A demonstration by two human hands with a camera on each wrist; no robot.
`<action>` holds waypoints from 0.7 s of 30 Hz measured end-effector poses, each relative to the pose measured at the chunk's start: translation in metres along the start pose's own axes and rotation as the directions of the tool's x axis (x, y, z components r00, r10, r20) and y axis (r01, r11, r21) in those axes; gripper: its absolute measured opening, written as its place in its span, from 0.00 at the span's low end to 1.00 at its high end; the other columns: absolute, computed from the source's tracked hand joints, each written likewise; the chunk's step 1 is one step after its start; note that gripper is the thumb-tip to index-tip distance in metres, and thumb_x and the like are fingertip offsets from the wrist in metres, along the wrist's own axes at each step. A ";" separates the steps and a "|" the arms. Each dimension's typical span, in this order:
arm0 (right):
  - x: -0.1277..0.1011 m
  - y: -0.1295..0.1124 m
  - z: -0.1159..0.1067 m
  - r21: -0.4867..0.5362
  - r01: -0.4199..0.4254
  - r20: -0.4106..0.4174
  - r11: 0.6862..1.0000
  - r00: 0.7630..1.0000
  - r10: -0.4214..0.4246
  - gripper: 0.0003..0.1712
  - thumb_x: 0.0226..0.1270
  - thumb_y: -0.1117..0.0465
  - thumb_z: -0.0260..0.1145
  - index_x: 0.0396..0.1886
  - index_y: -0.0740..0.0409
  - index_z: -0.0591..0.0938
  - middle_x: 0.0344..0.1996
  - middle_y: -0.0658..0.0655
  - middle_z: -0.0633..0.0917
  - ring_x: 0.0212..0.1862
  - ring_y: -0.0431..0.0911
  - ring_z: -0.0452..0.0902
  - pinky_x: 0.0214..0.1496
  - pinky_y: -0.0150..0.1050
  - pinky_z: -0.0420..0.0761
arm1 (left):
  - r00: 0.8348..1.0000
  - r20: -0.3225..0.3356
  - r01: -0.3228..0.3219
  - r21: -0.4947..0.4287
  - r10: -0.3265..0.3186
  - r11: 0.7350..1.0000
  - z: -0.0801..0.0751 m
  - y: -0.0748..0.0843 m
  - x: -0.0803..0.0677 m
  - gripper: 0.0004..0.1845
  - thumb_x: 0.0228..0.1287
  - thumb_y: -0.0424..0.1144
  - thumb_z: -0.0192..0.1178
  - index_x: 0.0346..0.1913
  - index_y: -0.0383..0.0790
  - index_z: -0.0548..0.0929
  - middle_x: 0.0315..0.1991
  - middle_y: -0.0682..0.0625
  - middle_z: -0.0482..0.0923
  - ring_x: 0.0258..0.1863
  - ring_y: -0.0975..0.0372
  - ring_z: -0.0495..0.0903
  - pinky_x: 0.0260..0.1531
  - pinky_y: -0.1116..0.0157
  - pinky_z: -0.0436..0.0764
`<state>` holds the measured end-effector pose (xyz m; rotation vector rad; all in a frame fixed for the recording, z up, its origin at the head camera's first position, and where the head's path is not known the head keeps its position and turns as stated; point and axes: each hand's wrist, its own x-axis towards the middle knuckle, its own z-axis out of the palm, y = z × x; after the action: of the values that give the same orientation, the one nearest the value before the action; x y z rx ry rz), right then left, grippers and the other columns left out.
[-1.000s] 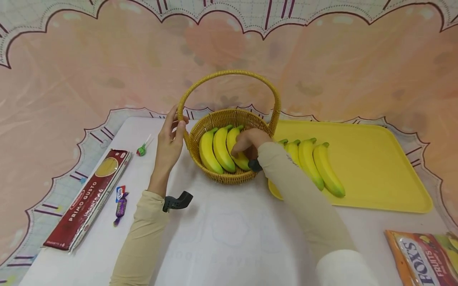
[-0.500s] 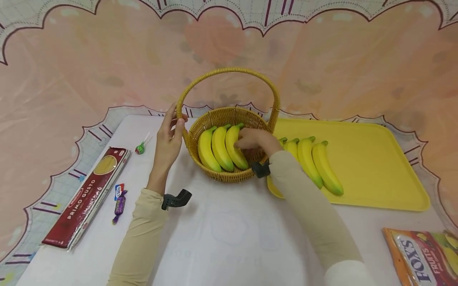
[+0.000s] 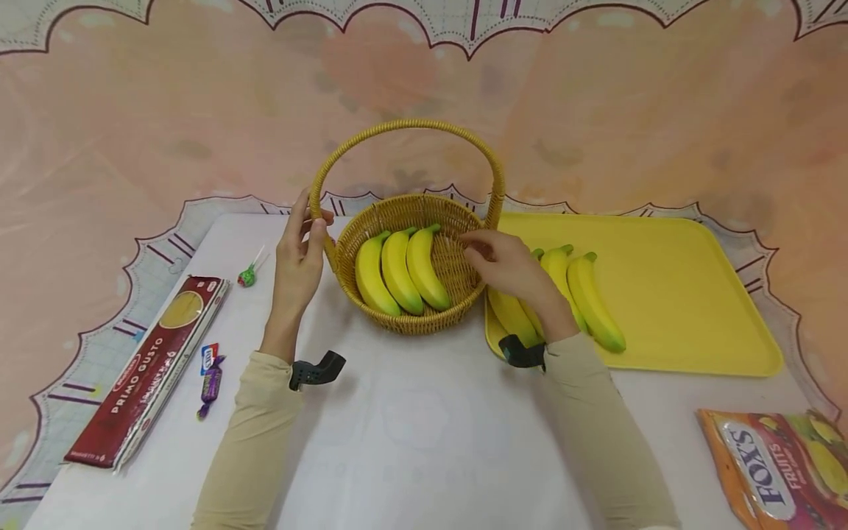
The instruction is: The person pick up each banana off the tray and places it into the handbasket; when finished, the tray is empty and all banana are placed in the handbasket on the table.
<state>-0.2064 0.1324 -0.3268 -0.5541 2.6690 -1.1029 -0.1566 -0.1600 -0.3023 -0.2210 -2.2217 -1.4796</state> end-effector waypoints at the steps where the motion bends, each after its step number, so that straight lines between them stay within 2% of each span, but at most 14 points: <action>1: -0.006 0.005 -0.002 0.021 -0.004 -0.034 1.000 0.999 0.005 0.24 0.73 0.51 0.51 0.65 0.54 0.72 0.55 0.59 0.79 0.55 0.52 0.74 0.55 0.50 0.76 | 1.000 0.001 0.000 0.001 0.000 1.000 0.000 0.000 0.000 0.23 0.73 0.34 0.44 0.69 0.37 0.63 0.53 0.34 0.74 0.52 0.48 0.74 0.54 0.50 0.76; 6: -0.034 0.030 -0.011 0.079 -0.016 -0.177 0.997 0.984 0.030 0.24 0.73 0.51 0.51 0.64 0.55 0.71 0.53 0.61 0.78 0.56 0.52 0.73 0.57 0.52 0.74 | 1.000 0.008 0.009 0.005 -0.009 1.000 0.000 -0.001 0.000 0.23 0.73 0.34 0.44 0.69 0.38 0.62 0.53 0.34 0.73 0.53 0.49 0.74 0.54 0.51 0.76; 8: -0.044 0.038 -0.015 0.078 -0.033 -0.203 0.996 0.978 0.048 0.23 0.73 0.52 0.52 0.63 0.56 0.72 0.54 0.62 0.78 0.56 0.52 0.72 0.57 0.52 0.73 | 1.000 0.004 0.012 0.003 -0.012 1.000 0.001 -0.011 0.001 0.23 0.74 0.35 0.45 0.70 0.40 0.63 0.53 0.35 0.74 0.53 0.50 0.74 0.53 0.51 0.76; 13: -0.067 0.062 -0.025 0.039 -0.067 -0.238 0.997 0.969 0.074 0.23 0.72 0.55 0.53 0.63 0.59 0.72 0.57 0.63 0.75 0.56 0.53 0.70 0.58 0.54 0.71 | 1.000 -0.018 -0.005 -0.005 0.005 1.000 0.003 -0.036 0.005 0.23 0.74 0.40 0.45 0.70 0.52 0.63 0.52 0.41 0.75 0.52 0.54 0.75 0.51 0.52 0.77; 17: -0.081 0.083 -0.034 0.007 -0.077 -0.263 0.997 0.962 0.076 0.24 0.72 0.57 0.53 0.63 0.65 0.71 0.57 0.67 0.72 0.56 0.59 0.68 0.56 0.59 0.70 | 1.000 -0.022 -0.014 -0.005 0.014 1.000 0.004 -0.038 0.005 0.23 0.74 0.43 0.45 0.70 0.57 0.64 0.51 0.43 0.76 0.52 0.56 0.75 0.52 0.53 0.77; 21: -0.091 0.102 -0.039 -0.011 -0.118 -0.264 0.993 0.958 0.111 0.26 0.72 0.58 0.52 0.64 0.69 0.67 0.57 0.73 0.68 0.58 0.65 0.64 0.55 0.63 0.67 | 1.000 -0.019 0.004 0.000 -0.004 1.000 0.005 -0.032 0.006 0.23 0.74 0.41 0.45 0.70 0.53 0.63 0.52 0.41 0.75 0.52 0.54 0.75 0.53 0.52 0.76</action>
<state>-0.1630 0.2614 -0.3682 -0.2675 2.9012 -1.1830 -0.1753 -0.1698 -0.3278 -0.2018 -2.2090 -1.4780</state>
